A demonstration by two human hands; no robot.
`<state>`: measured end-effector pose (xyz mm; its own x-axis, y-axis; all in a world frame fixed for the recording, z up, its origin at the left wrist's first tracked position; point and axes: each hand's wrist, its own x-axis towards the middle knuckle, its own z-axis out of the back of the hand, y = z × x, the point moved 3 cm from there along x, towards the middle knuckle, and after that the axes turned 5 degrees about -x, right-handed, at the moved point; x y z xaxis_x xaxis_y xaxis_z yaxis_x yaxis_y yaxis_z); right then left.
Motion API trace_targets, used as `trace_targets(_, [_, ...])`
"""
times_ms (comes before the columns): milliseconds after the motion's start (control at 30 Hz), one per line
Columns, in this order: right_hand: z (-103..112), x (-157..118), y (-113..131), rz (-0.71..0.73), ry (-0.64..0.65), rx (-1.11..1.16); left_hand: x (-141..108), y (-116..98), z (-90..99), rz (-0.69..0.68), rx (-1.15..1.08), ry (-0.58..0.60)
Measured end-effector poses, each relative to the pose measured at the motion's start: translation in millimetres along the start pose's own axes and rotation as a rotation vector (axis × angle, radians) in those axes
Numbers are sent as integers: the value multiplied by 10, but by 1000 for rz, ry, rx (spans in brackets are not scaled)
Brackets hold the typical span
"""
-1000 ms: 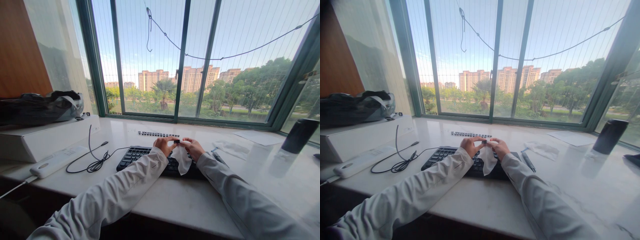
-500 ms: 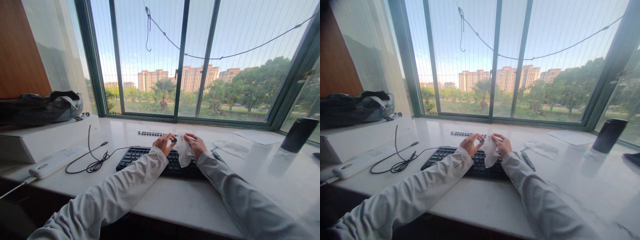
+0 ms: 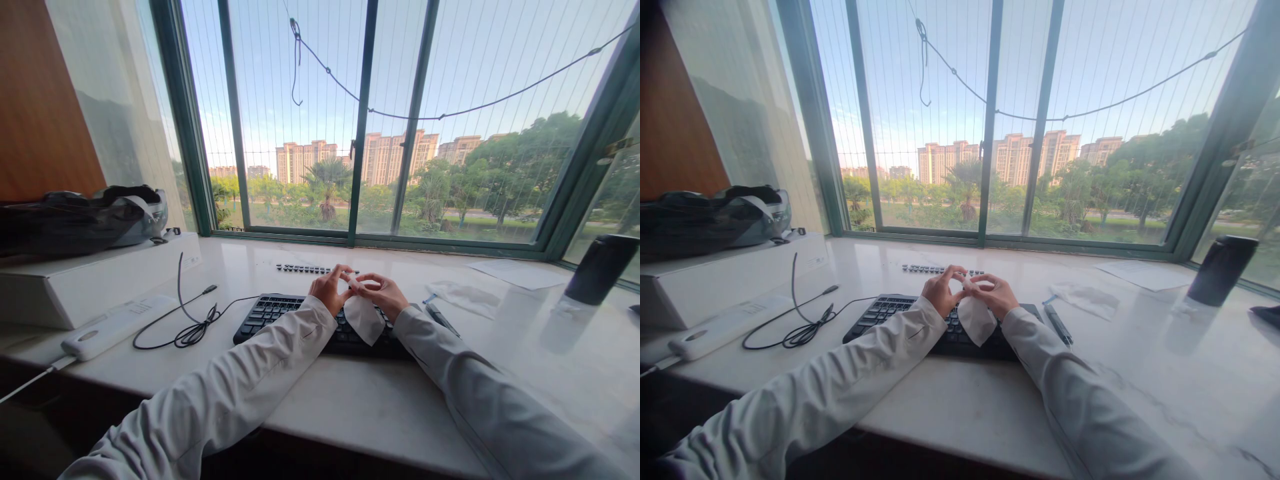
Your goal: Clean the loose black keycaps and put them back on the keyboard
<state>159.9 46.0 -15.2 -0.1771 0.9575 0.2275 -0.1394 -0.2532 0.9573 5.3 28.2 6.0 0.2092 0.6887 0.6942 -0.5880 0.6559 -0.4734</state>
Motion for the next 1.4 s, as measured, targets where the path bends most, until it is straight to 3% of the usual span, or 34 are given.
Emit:
trace_targets(233, [-11, 0, -50, -48, -2, 12, -18, -40, -6, -9, -15, 49])
trace_targets(467, [14, -10, 48, 109, -102, -23, 32, -21, 36, 111, -6, -4])
trace_targets(633, [-40, -19, 53, 144, -10, -128, 29, -25, 37, 146, 10, 17])
trace_targets(867, [-57, -28, 43, 67, -12, -1, -6, -63, 20, 142, 52, 73])
trace_targets(1000, [-42, -4, 3, -11, -38, -82, -11, -75, 22, 154, 50, 91])
trace_targets(1233, [-9, -2, 3, 49, -98, -155, -3, -123, 57, 185, 55, 66])
trace_targets(1400, [-26, -12, 69, 48, -63, -52, 16, -138, 113, 200, 79, 7])
